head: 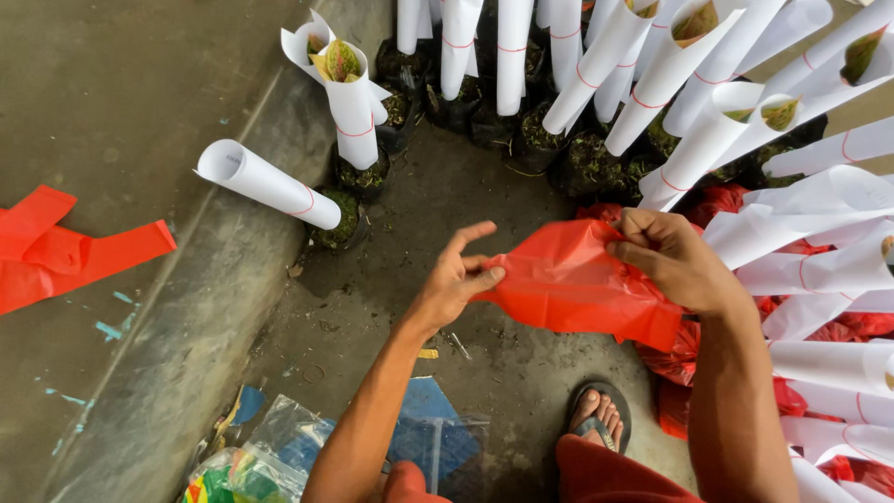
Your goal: The person wraps the base of potted plants with red plastic bags and secures them with rubber bands. They handle each plant individually, placing the wrapped units upright among others on the floor.
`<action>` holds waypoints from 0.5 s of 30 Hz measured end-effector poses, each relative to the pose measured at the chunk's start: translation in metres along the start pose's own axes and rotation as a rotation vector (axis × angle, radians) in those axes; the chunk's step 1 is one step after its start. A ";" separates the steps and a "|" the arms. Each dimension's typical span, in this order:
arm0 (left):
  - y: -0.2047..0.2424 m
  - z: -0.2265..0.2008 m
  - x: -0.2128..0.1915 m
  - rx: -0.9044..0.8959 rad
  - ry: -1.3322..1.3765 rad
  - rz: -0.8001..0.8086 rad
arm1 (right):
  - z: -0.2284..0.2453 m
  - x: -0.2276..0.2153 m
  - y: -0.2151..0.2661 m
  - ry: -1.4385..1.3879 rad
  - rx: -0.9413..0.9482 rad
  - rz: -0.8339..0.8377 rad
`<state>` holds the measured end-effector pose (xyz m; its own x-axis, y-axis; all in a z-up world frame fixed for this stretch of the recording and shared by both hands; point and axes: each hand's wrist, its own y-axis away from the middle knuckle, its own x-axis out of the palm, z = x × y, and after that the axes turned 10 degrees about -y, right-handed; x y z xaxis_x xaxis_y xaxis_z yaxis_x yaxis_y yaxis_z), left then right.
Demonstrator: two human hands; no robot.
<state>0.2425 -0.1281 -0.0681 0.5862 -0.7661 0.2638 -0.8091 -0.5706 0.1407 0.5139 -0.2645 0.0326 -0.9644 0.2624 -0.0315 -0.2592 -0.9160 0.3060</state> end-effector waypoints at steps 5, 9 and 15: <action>-0.005 0.022 -0.007 0.116 0.009 -0.255 | -0.007 0.034 -0.014 0.753 -0.731 -0.328; -0.013 0.043 0.005 0.217 -0.044 -0.322 | -0.029 0.078 -0.011 0.503 -0.603 -0.173; -0.008 0.051 0.007 0.045 0.262 -0.250 | -0.091 0.102 -0.032 -0.300 -0.203 0.249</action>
<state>0.2554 -0.1441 -0.1159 0.7304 -0.5026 0.4625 -0.6357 -0.7479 0.1910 0.4192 -0.2359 -0.0669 -0.9488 0.0749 0.3068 -0.0545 -0.9957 0.0747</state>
